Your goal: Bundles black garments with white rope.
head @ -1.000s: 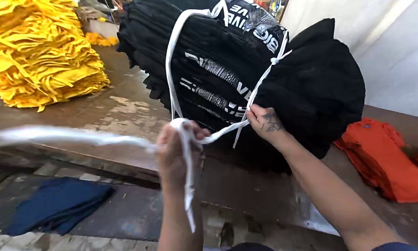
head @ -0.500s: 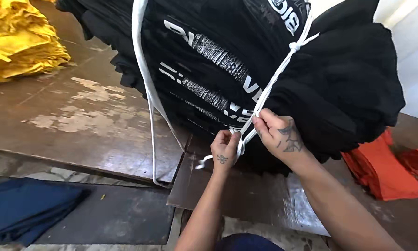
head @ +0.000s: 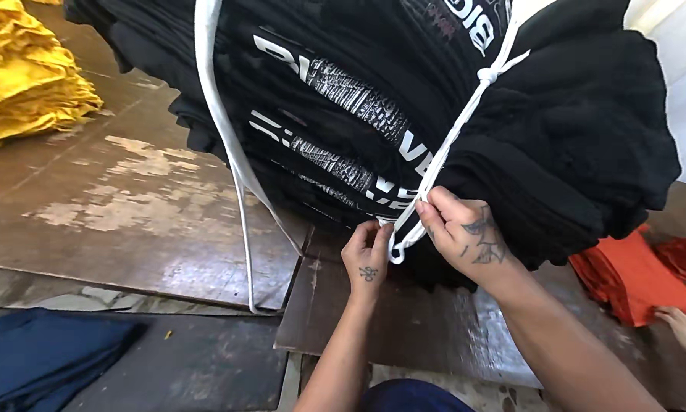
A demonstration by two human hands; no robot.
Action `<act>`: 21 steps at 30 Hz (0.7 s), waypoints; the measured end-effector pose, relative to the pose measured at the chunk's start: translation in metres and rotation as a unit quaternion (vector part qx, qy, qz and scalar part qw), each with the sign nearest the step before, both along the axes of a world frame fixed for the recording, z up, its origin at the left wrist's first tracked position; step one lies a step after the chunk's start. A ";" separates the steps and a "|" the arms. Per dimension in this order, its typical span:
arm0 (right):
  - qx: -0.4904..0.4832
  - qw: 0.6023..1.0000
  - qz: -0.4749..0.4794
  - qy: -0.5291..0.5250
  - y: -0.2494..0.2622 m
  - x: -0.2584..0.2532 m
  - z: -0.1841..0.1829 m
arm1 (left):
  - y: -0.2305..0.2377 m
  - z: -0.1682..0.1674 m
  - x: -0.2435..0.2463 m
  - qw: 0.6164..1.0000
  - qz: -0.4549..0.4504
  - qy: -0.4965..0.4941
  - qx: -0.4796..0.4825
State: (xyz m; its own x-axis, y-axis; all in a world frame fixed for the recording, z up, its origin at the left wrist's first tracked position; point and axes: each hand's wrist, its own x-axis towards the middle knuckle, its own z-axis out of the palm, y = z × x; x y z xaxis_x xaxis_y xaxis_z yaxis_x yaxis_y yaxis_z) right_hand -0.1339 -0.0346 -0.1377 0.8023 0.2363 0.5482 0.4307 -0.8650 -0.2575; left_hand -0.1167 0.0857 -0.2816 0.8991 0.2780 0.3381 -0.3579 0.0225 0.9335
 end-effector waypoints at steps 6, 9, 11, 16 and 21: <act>0.003 1.000 0.002 0.009 0.000 0.001 0.001 | -0.007 -0.001 -0.010 0.985 0.014 -0.040 0.166; 0.012 1.000 0.014 0.023 -0.002 0.004 0.004 | -0.011 0.007 -0.006 0.989 -0.082 0.056 0.112; 0.013 0.999 0.016 0.026 -0.004 0.005 0.003 | -0.015 0.007 0.000 0.987 -0.093 0.077 0.106; 0.009 0.999 0.008 0.037 -0.004 0.005 0.005 | -0.029 -0.018 0.009 0.987 0.084 -0.070 0.119; 0.010 0.999 0.005 0.035 -0.002 0.004 0.005 | -0.045 -0.036 0.016 0.954 0.222 -0.163 0.120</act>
State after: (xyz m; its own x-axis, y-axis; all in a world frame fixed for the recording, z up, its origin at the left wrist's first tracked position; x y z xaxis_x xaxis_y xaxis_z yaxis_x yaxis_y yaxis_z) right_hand -0.1302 -0.0368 -0.1329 0.8368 0.2338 0.4951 0.4188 -0.8558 -0.3038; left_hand -0.1008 0.0404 -0.3172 0.5469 0.4860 0.6817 -0.5553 -0.3988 0.7298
